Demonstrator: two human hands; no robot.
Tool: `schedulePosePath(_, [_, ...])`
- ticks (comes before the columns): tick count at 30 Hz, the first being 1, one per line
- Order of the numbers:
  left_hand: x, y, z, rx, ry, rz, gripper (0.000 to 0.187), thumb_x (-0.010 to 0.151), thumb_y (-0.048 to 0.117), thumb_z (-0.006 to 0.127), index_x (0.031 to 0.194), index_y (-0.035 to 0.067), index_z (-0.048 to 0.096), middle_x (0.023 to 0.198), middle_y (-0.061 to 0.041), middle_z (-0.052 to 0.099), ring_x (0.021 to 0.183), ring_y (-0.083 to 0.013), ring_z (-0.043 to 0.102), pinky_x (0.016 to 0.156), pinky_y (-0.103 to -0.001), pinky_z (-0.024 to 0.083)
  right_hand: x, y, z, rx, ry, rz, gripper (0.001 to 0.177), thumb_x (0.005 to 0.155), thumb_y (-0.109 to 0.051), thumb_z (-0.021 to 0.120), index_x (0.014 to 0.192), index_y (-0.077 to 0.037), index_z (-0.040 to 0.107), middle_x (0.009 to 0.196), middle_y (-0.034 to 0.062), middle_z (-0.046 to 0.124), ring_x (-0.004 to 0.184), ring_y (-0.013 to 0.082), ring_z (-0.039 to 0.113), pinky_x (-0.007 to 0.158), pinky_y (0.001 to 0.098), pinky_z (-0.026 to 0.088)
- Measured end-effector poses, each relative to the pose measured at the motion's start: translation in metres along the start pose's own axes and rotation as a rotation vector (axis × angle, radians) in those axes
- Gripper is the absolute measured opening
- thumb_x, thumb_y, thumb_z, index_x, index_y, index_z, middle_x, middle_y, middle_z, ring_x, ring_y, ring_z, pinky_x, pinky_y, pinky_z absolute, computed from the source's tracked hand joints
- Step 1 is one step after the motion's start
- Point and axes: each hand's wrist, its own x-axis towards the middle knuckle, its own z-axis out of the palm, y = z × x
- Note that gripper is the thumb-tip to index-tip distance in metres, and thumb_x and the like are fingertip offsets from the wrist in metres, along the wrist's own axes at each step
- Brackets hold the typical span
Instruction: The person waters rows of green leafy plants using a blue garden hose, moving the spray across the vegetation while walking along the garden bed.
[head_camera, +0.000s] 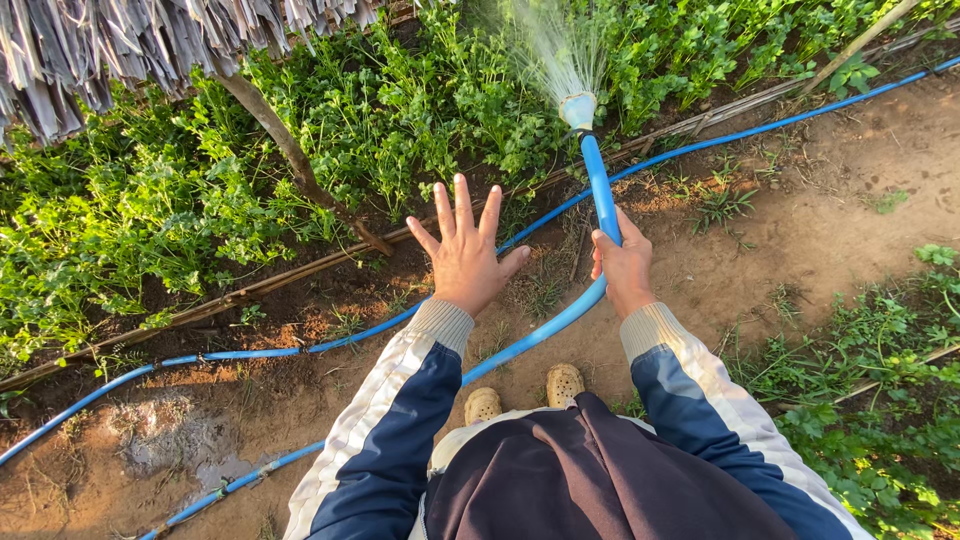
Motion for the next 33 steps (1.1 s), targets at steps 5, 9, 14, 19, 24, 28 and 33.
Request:
schedulePosePath(5, [0.006, -0.002, -0.001, -0.003, 0.013, -0.006, 0.099, 0.082, 0.065, 0.071, 0.161, 0.026, 0.027, 0.169, -0.020, 0.003, 0.155, -0.0451, -0.004, 0.109, -0.084, -0.003, 0.006, -0.005, 0.006, -0.008, -0.007, 0.008, 0.057, 0.095, 0.000, 0.064, 0.150, -0.012, 0.054, 0.076, 0.0002, 0.058, 0.056, 0.0076, 0.052, 0.041, 0.0273, 0.046])
schedulePosePath(9, [0.011, -0.004, 0.000, -0.007, 0.016, -0.004, 0.099, 0.081, 0.065, 0.071, 0.160, 0.026, 0.026, 0.168, -0.021, 0.003, 0.154, -0.0458, -0.003, 0.108, -0.084, -0.003, 0.012, -0.005, 0.010, 0.003, -0.029, 0.005, 0.057, 0.096, 0.000, 0.062, 0.151, -0.013, 0.054, 0.078, -0.0005, 0.057, 0.057, 0.0072, 0.052, 0.041, 0.0270, 0.047])
schedulePosePath(14, [0.017, -0.008, 0.003, -0.005, 0.025, -0.011, 0.099, 0.081, 0.065, 0.072, 0.160, 0.027, 0.027, 0.169, -0.020, 0.004, 0.155, -0.0454, -0.002, 0.108, -0.084, -0.002, 0.019, -0.006, 0.016, 0.008, -0.031, -0.021, 0.057, 0.096, 0.001, 0.063, 0.150, -0.012, 0.054, 0.079, -0.0006, 0.057, 0.058, 0.0073, 0.053, 0.042, 0.0271, 0.047])
schedulePosePath(19, [0.022, -0.010, 0.002, 0.000, 0.030, -0.017, 0.099, 0.080, 0.064, 0.073, 0.160, 0.027, 0.028, 0.169, -0.020, 0.004, 0.155, -0.0454, -0.001, 0.108, -0.085, -0.001, 0.026, -0.008, 0.019, 0.016, -0.036, -0.034, 0.057, 0.095, 0.002, 0.062, 0.150, -0.012, 0.054, 0.080, -0.0009, 0.057, 0.057, 0.0073, 0.053, 0.041, 0.0272, 0.047])
schedulePosePath(24, [0.027, -0.010, 0.002, -0.002, 0.028, -0.020, 0.099, 0.080, 0.064, 0.073, 0.160, 0.027, 0.028, 0.169, -0.019, 0.004, 0.155, -0.0450, -0.002, 0.108, -0.085, -0.001, 0.032, -0.011, 0.019, 0.026, -0.023, -0.036, 0.056, 0.096, 0.002, 0.061, 0.150, -0.012, 0.054, 0.082, -0.0013, 0.057, 0.057, 0.0066, 0.053, 0.041, 0.0264, 0.047])
schedulePosePath(28, [0.031, -0.009, 0.002, 0.009, 0.031, -0.015, 0.099, 0.081, 0.065, 0.072, 0.160, 0.027, 0.027, 0.168, -0.020, 0.003, 0.154, -0.0454, -0.003, 0.108, -0.085, -0.001, 0.039, -0.014, 0.017, 0.047, 0.025, -0.042, 0.055, 0.096, 0.001, 0.062, 0.149, -0.012, 0.056, 0.080, -0.0006, 0.057, 0.056, 0.0078, 0.053, 0.040, 0.0281, 0.046])
schedulePosePath(33, [0.034, -0.004, 0.003, 0.009, 0.019, -0.008, 0.098, 0.081, 0.065, 0.072, 0.160, 0.027, 0.027, 0.169, -0.020, 0.003, 0.155, -0.0448, -0.004, 0.108, -0.085, -0.002, 0.044, -0.020, 0.008, 0.073, 0.048, -0.046, 0.055, 0.095, 0.000, 0.062, 0.148, -0.012, 0.057, 0.078, -0.0011, 0.059, 0.055, 0.0085, 0.053, 0.040, 0.0285, 0.047])
